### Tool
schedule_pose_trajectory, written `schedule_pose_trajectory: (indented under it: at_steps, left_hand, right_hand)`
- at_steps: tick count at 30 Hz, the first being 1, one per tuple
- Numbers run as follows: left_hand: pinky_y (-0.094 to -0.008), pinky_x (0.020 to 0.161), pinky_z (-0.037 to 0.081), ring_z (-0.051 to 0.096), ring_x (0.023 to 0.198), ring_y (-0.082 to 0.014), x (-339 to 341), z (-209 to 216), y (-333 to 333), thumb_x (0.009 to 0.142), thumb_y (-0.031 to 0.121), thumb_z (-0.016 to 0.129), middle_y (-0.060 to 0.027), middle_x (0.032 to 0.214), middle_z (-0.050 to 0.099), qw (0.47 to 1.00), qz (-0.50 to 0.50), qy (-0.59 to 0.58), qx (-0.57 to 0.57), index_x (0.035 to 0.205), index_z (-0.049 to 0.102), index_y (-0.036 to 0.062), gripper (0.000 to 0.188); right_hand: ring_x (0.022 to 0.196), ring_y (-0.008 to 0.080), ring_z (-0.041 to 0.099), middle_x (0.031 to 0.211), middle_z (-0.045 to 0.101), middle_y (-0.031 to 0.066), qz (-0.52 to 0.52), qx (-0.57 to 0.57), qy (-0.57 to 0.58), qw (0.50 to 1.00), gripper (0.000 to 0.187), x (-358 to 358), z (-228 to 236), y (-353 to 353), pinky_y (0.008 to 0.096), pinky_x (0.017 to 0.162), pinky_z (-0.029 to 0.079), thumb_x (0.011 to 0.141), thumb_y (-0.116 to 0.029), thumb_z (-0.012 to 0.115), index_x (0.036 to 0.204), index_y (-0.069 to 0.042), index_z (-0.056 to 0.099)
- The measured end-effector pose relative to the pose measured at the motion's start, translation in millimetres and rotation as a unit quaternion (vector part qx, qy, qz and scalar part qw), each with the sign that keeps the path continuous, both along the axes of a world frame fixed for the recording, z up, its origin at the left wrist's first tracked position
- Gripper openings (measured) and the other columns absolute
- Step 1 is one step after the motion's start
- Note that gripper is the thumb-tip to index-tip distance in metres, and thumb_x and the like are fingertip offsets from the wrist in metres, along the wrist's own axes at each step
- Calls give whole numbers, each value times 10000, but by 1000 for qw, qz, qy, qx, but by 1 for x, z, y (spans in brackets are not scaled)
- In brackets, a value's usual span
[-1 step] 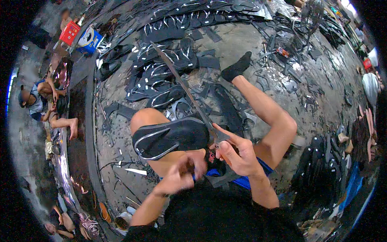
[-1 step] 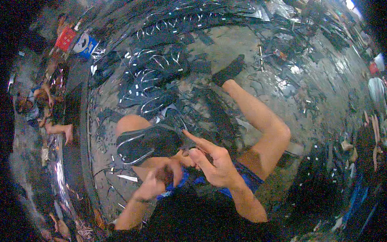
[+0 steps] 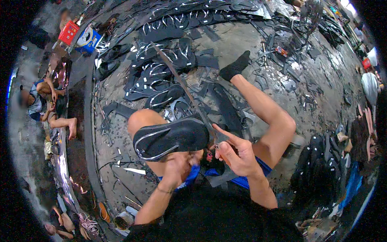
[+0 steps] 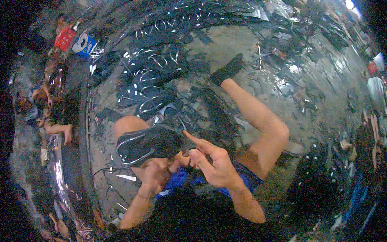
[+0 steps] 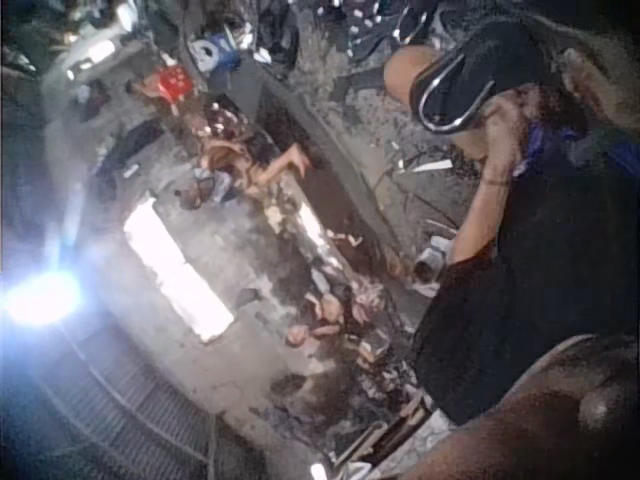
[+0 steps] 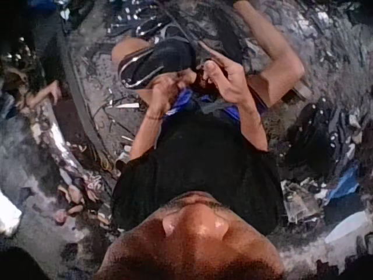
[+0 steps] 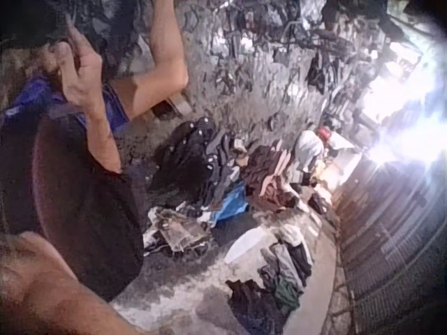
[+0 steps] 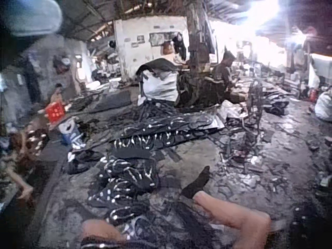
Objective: The person uses a knife to cut individual flip-flops from a large connected sheet of rubber. They repeatedly pick up the sheet, cut along the outlines, and place the separated flip-flops aside.
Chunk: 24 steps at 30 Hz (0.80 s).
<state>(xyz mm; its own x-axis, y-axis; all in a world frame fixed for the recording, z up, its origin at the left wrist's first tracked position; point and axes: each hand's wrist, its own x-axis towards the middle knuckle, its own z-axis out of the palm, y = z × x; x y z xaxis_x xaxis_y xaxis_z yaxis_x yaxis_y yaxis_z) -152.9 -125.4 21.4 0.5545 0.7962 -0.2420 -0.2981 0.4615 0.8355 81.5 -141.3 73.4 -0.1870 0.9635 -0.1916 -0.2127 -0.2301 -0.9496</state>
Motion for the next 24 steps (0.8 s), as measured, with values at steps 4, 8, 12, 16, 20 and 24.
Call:
schedule_pose_trajectory:
  at_steps: [4,8,12,16,20,24]
  left_hand:
    - [-402,944,526,603,1153,-243,73,9,18,905,361,683,-114,1314,589,960,207,-176,63,1415,464,53,635]
    - [-451,1030,497,593,1193,-274,75,28,53,928,323,661,-111,1298,604,936,310,-124,-108,1418,480,60,585]
    - [-436,947,544,650,1066,-240,72,18,34,920,259,656,-58,1203,655,932,271,-119,-208,1283,593,99,402]
    - [-387,865,568,676,969,-206,53,0,4,939,225,610,-42,1071,696,942,243,-108,-203,1180,630,108,269]
    - [-364,844,564,693,876,-208,52,9,-9,967,275,578,-91,980,702,928,275,-87,-235,1083,641,31,277]
    - [-351,804,567,685,878,-198,40,-6,-15,943,357,607,-36,967,698,925,299,-60,-225,1098,632,102,300]
  right_hand:
    - [721,68,561,935,654,47,-117,150,-152,970,453,0,-19,-14,214,623,479,976,-109,602,1402,4,497]
    - [700,193,639,933,694,158,-229,215,-370,874,322,-12,-34,-39,275,645,515,877,-90,721,1165,30,643]
    - [758,260,705,966,721,158,-208,133,-417,875,296,6,-33,-99,337,666,573,857,-173,755,1107,-27,692]
    - [665,229,690,888,723,135,-140,40,-373,916,286,3,-6,-99,326,597,563,849,-184,764,1098,-55,706]
    - [584,168,632,814,691,124,-138,84,-364,917,261,-14,-10,-85,274,535,506,851,-112,758,1087,-19,695]
    - [663,247,693,822,707,119,-105,63,-374,919,281,-25,-11,-72,347,588,562,857,-222,754,1102,-92,707]
